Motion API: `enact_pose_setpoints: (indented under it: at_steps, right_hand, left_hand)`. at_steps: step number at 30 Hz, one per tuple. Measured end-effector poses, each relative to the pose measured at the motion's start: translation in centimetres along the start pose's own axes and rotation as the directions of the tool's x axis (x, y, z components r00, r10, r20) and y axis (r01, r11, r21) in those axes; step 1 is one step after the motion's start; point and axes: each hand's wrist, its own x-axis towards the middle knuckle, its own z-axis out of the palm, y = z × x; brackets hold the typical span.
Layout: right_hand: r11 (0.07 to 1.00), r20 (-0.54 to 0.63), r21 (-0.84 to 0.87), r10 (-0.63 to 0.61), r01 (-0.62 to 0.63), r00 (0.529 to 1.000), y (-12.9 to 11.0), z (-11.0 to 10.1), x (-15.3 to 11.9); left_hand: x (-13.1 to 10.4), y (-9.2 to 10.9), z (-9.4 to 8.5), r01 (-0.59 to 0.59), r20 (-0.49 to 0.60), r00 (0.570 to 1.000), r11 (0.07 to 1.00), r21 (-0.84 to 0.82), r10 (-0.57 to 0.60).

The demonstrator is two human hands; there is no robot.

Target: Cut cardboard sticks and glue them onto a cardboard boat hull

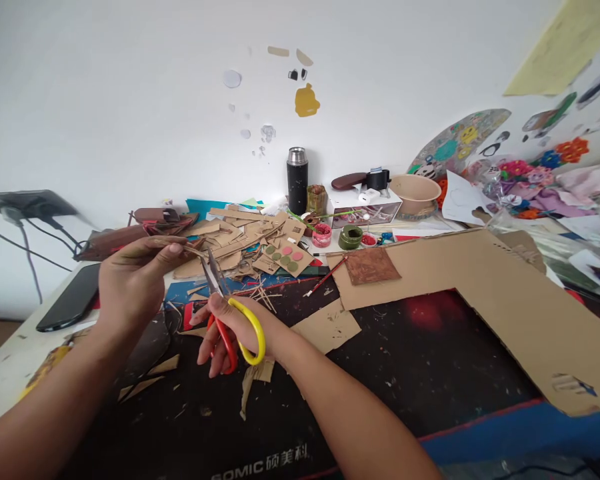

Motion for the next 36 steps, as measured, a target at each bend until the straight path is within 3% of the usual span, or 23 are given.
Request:
enact_pose_setpoints:
  at_steps: [5,9,21,36]
  right_hand:
    - [0.999,-0.005,-0.023,0.033,-0.033,0.999,-0.2,0.0,0.4]
    - [0.999,-0.009,-0.007,0.046,-0.046,0.999,-0.4,0.3,0.5]
    - [0.998,-0.033,0.069,0.013,-0.011,0.999,-0.7,0.6,-0.1]
    - [0.998,-0.054,0.066,-0.004,0.007,0.999,-0.9,0.8,-0.1]
  left_hand:
    - [-0.8,1.1,0.4,-0.238,0.093,0.97,0.959,0.152,0.226]
    - [-1.0,1.0,0.5,-0.335,0.132,0.939,0.928,0.162,0.317]
    - [-1.5,1.8,0.5,-0.287,0.157,0.953,0.938,0.194,0.259]
    - [-1.6,1.6,0.4,-0.306,0.172,0.946,0.931,0.198,0.275]
